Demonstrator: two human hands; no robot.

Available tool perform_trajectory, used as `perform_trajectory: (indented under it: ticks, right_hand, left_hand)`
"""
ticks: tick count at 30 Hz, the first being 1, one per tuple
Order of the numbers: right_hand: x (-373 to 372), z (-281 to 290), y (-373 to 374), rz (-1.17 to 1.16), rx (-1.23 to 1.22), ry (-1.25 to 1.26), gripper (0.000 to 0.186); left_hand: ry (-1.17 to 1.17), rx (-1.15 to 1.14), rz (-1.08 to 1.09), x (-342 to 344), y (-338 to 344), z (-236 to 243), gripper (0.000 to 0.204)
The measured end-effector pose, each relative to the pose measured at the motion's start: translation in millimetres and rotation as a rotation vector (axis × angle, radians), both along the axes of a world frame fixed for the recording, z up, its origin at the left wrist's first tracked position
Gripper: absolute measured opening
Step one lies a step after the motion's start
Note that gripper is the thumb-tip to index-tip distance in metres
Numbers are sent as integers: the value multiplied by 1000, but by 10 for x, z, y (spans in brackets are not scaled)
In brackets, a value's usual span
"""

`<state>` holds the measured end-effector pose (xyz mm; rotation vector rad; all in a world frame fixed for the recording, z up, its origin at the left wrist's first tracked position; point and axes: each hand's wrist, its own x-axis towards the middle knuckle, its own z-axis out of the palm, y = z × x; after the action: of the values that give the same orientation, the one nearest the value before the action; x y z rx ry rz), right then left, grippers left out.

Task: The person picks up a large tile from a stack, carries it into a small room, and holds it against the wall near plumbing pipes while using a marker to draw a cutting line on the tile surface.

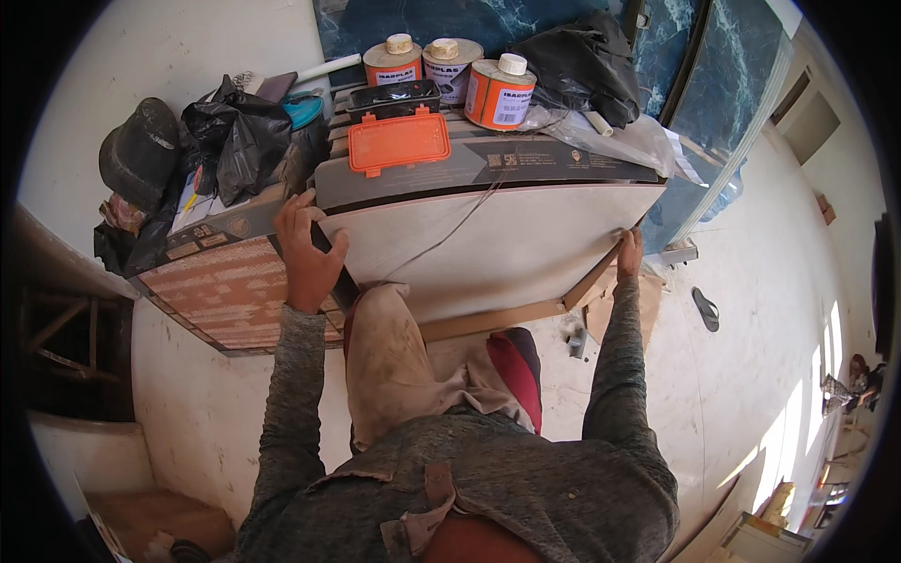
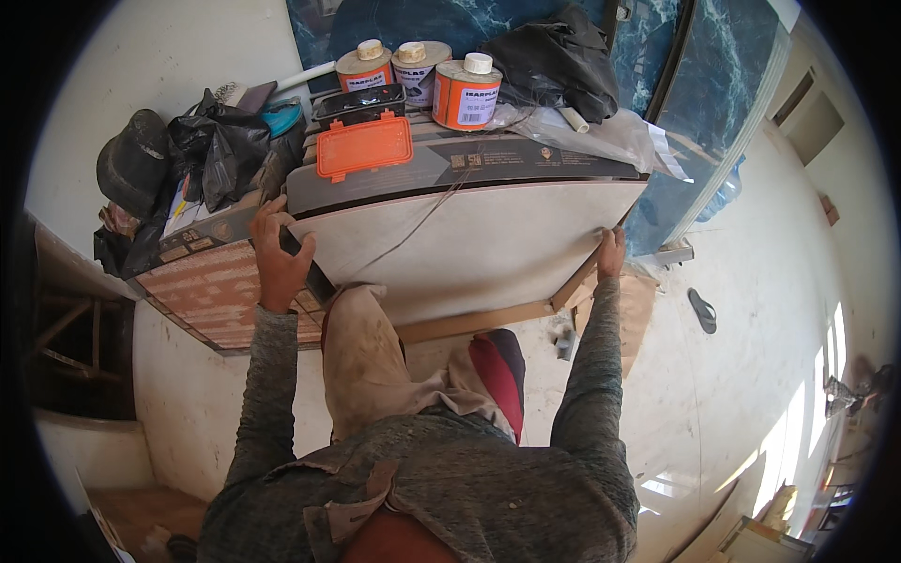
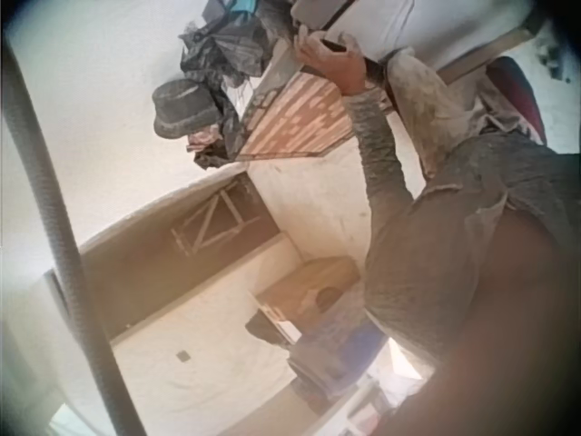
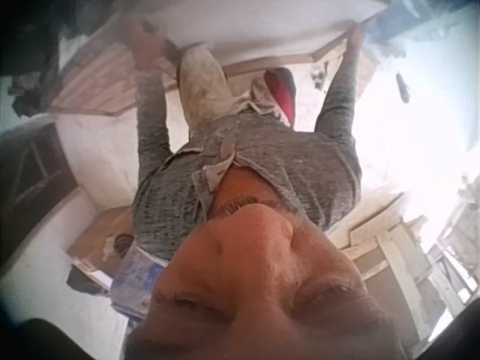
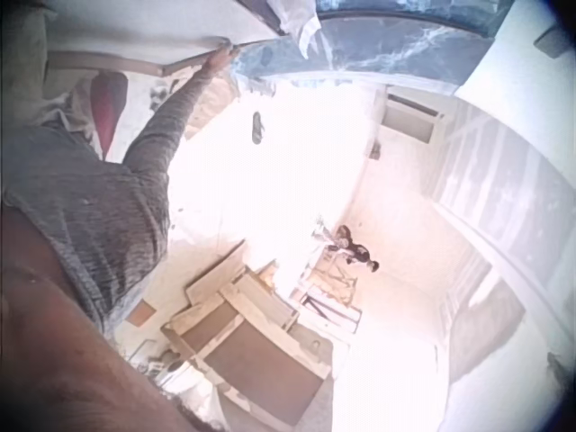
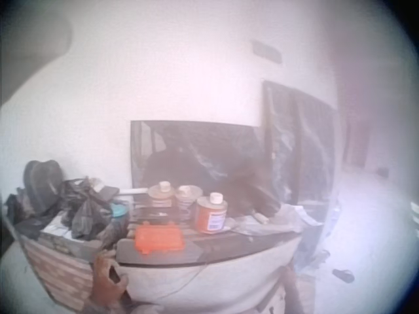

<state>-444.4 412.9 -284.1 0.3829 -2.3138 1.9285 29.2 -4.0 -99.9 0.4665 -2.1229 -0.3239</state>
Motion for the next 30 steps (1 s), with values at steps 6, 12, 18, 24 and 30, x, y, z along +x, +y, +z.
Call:
perform_trajectory:
  ticks: [6, 12, 18, 24, 30]
  right_hand:
    - [222, 39, -81, -73, -273, -225, 55]
    - [386, 75, -230, -127, -416, -106, 73]
    - [247, -156, -244, -217, -536, 11, 62]
    - [449, 115, -60, -338, -452, 61, 52]
    - [1024, 1738, 334, -445, -361, -98, 45]
  left_hand:
    - [85, 178, -20, 273, 232, -77, 33]
    - [232, 875, -372, 309, 362, -734, 26]
    - [355, 985, -406, 424, 622, -1042, 28]
    - [219, 910, -300, 603, 562, -637, 37]
    - [172, 859, -253, 855, 682, 929, 39]
